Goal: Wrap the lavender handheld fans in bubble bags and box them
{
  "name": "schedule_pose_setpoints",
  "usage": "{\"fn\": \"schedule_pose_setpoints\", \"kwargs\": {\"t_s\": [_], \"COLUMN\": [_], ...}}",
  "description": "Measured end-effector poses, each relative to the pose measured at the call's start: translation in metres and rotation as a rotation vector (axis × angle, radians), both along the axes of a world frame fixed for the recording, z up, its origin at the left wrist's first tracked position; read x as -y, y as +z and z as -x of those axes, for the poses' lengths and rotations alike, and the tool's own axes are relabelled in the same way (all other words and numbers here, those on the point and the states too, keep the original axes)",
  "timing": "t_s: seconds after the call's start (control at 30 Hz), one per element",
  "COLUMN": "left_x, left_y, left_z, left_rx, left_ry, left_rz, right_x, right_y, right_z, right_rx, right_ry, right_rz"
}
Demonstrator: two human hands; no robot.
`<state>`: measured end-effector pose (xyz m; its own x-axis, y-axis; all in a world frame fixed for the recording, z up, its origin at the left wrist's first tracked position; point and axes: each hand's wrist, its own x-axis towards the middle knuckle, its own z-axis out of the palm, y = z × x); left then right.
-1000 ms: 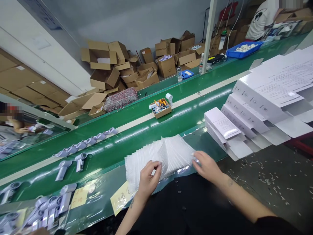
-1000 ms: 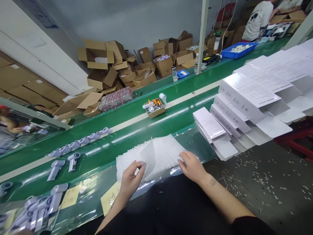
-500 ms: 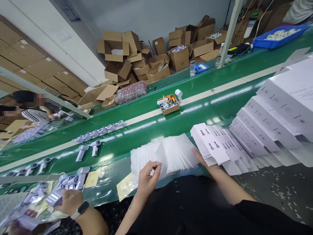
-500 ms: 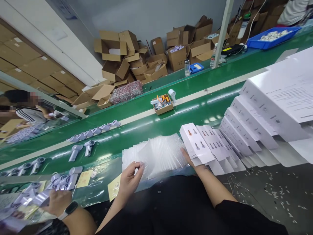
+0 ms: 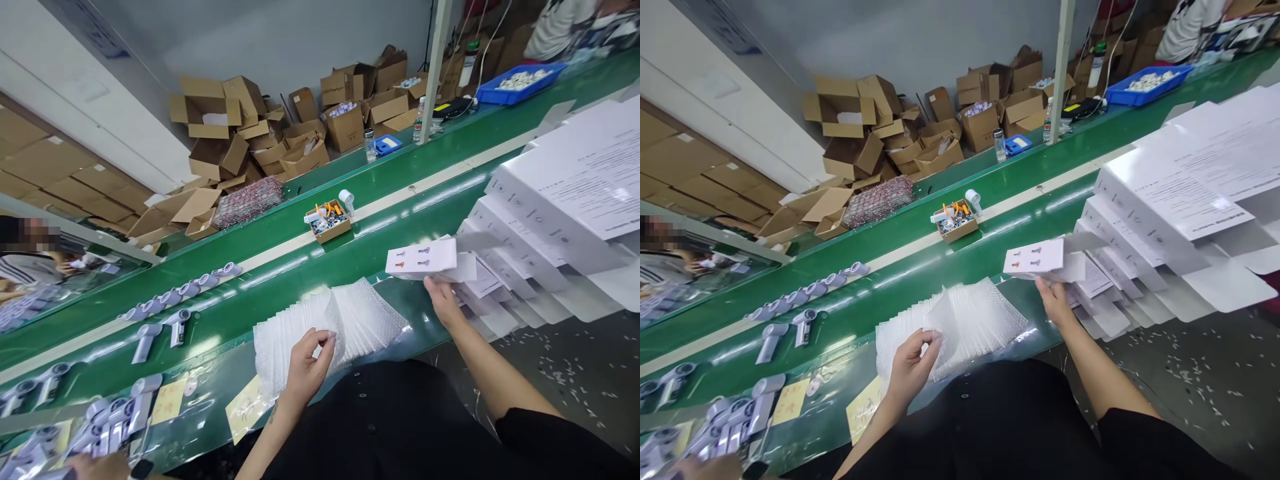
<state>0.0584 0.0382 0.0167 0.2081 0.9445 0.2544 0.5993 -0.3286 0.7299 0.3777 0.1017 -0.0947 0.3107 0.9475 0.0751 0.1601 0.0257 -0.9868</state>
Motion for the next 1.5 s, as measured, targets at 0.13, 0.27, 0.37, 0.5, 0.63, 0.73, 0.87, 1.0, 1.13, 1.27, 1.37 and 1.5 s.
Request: {"fn": "schedule_pose_setpoints", "kwargs": {"t_s": [0.13,0.27,0.37,0.5,0.63,0.73,0.87,1.0,1.13,1.27,1.37,1.5], "left_x": [-0.037,-0.089,-0.114,-0.122,-0.114,-0.109,-0.104,-0.098,-0.087,-0.068,-0.047,-0.009], "left_y": [-0.012,-0.032,-0.048,-0.060,-0.055,-0.046,-0.039,-0.033,-0.020,-0.005,0.004,0.011], "left_z": [-0.027,-0.069,-0.097,-0.110,-0.107,-0.104,-0.101,-0.094,-0.081,-0.060,-0.040,-0.013], "left_rx": [0.065,0.228,0.337,0.385,0.401,0.460,0.551,0.595,0.606,0.607,0.450,-0.046], "left_ry": [-0.033,-0.102,-0.067,0.002,-0.010,-0.013,-0.008,0.016,0.054,0.081,0.097,0.088], "left_rz": [0.098,0.262,0.373,0.424,0.456,0.482,0.480,0.483,0.448,0.393,0.281,-0.146], "right_x": [0.004,0.012,0.015,0.013,0.011,0.016,0.031,0.046,0.049,0.036,0.031,0.038], "right_y": [-0.002,-0.015,-0.021,-0.026,-0.033,-0.036,-0.041,-0.040,-0.020,0.007,0.026,0.052], "right_z": [-0.009,-0.016,-0.022,-0.026,-0.023,-0.017,-0.015,-0.015,-0.002,0.017,0.035,0.073], "right_rx": [-0.132,-0.014,0.056,0.289,0.650,0.695,0.705,0.740,0.743,0.816,0.772,0.417], "right_ry": [-0.110,-0.172,-0.151,-0.143,-0.014,0.057,0.048,0.093,0.129,0.136,0.074,0.219], "right_rz": [-0.063,-0.107,-0.134,-0.079,-0.063,-0.052,-0.008,0.029,-0.041,-0.073,-0.165,-0.313]}}
